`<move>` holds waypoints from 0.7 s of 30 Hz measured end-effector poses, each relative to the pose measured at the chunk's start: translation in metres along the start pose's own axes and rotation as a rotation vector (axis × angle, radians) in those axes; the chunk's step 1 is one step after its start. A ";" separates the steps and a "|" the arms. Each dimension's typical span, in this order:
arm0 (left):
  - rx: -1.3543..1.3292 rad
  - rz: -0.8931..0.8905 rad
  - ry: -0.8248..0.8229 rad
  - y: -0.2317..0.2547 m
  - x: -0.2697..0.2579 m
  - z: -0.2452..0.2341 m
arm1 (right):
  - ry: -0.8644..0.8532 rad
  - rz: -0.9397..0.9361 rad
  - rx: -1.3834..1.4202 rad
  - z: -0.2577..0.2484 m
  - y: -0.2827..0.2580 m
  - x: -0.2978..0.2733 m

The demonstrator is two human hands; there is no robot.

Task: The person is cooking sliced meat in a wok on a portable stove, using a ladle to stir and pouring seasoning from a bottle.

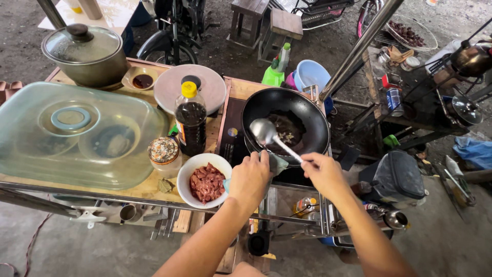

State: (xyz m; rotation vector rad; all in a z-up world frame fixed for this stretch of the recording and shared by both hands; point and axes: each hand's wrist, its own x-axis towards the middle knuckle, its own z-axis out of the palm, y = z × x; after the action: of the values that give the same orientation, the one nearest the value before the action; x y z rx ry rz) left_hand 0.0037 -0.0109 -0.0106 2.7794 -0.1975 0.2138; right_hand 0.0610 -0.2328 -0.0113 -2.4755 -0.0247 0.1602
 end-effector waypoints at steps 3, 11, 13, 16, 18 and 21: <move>0.014 0.016 0.069 -0.001 0.000 0.002 | -0.001 0.025 -0.016 0.004 0.005 0.002; 0.034 0.002 0.014 0.002 0.003 0.003 | 0.030 0.009 0.019 0.004 0.005 -0.004; 0.044 0.002 0.008 0.002 0.003 0.003 | 0.040 -0.002 0.002 0.013 0.009 0.002; 0.048 0.015 0.030 0.002 0.005 0.003 | 0.134 -0.020 -0.144 0.022 0.014 0.025; 0.044 0.022 0.039 0.001 0.004 0.004 | 0.191 0.002 -0.232 0.014 0.017 0.036; 0.029 0.021 0.030 0.000 0.006 0.006 | 0.219 0.045 -0.325 -0.017 0.018 0.030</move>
State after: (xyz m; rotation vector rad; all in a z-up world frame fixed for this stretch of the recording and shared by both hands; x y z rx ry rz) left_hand 0.0099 -0.0139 -0.0150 2.8021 -0.2184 0.2654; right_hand 0.0921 -0.2555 -0.0128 -2.8054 0.1059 -0.1052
